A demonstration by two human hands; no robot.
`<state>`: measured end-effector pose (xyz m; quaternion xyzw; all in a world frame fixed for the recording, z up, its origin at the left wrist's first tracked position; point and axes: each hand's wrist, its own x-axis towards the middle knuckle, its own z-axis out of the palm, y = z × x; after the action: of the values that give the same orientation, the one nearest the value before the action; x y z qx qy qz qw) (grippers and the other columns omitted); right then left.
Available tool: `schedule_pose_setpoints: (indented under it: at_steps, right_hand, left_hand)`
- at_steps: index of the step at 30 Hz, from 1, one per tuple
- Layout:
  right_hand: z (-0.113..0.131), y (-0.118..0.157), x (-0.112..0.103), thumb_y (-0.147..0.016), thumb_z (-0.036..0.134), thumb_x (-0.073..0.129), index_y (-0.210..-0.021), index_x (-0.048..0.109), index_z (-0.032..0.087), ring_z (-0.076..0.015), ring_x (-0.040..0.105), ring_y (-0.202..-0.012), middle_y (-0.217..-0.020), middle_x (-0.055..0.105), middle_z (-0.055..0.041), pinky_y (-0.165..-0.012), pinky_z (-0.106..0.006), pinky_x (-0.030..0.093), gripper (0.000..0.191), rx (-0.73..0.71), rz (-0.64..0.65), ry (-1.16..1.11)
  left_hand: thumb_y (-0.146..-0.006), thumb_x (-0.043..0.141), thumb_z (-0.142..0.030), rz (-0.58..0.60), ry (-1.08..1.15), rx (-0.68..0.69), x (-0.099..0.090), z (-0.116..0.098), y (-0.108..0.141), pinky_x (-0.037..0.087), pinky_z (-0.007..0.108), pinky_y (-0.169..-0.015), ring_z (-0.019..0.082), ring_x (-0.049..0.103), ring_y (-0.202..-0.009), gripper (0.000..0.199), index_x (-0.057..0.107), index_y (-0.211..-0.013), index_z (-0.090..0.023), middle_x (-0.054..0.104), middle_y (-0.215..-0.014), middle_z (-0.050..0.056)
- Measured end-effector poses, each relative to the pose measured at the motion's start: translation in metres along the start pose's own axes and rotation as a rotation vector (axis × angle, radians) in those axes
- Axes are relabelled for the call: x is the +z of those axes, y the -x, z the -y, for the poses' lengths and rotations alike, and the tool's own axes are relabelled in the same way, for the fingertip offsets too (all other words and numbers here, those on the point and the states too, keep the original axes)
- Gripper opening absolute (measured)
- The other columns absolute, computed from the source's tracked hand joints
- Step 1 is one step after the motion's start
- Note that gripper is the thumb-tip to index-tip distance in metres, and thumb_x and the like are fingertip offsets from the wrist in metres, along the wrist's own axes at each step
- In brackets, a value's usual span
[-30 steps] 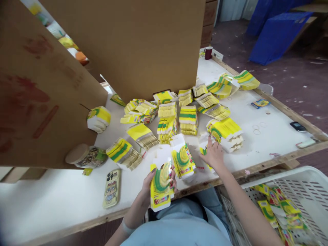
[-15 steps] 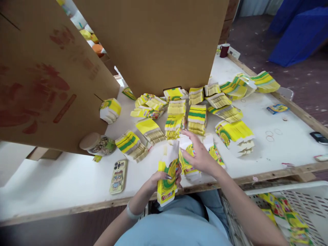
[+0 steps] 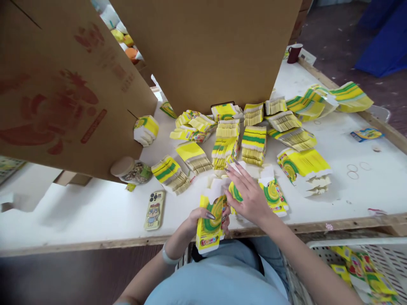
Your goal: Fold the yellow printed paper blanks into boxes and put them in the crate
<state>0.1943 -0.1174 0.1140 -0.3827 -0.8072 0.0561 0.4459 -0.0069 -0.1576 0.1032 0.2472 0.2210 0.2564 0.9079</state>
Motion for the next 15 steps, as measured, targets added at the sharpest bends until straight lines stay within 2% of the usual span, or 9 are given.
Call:
schedule_pose_setpoints:
  at_steps: [4, 10, 15]
  right_hand:
    - [0.0025, 0.0026, -0.0019, -0.097, 0.02, 0.064, -0.162, 0.039, 0.023, -0.0319, 0.059, -0.144, -0.145, 0.068, -0.0143, -0.109, -0.052, 0.06, 0.07, -0.009, -0.029, 0.049]
    - [0.0035, 0.0062, 0.0014, -0.095, 0.018, 0.067, -0.159, 0.044, 0.022, -0.0315, 0.066, -0.135, -0.135, 0.074, -0.0134, -0.103, -0.05, 0.064, 0.068, -0.036, -0.105, 0.052]
    - [0.0081, 0.0105, 0.0027, -0.092, 0.008, 0.068, -0.149, 0.054, 0.022, -0.0289, 0.068, -0.134, -0.129, 0.077, -0.0124, -0.102, -0.047, 0.065, 0.061, -0.047, -0.157, 0.006]
  left_hand:
    - [-0.06, 0.067, -0.038, 0.027, 0.021, -0.013, 0.0019, 0.0007, -0.0003, 0.051, 0.035, -0.072, 0.024, 0.066, -0.075, 0.038, 0.059, -0.089, -0.016, 0.062, -0.073, 0.005]
    - [-0.06, 0.066, -0.039, -0.032, 0.024, -0.01, -0.0007, 0.0002, 0.0009, 0.053, 0.041, -0.083, 0.029, 0.069, -0.086, 0.039, 0.061, -0.09, -0.015, 0.067, -0.081, 0.009]
    - [-0.062, 0.066, -0.039, -0.044, 0.058, -0.006, -0.0033, -0.0008, 0.0034, 0.053, 0.036, -0.076, 0.02, 0.063, -0.07, 0.035, 0.062, -0.087, -0.014, 0.065, -0.076, 0.005]
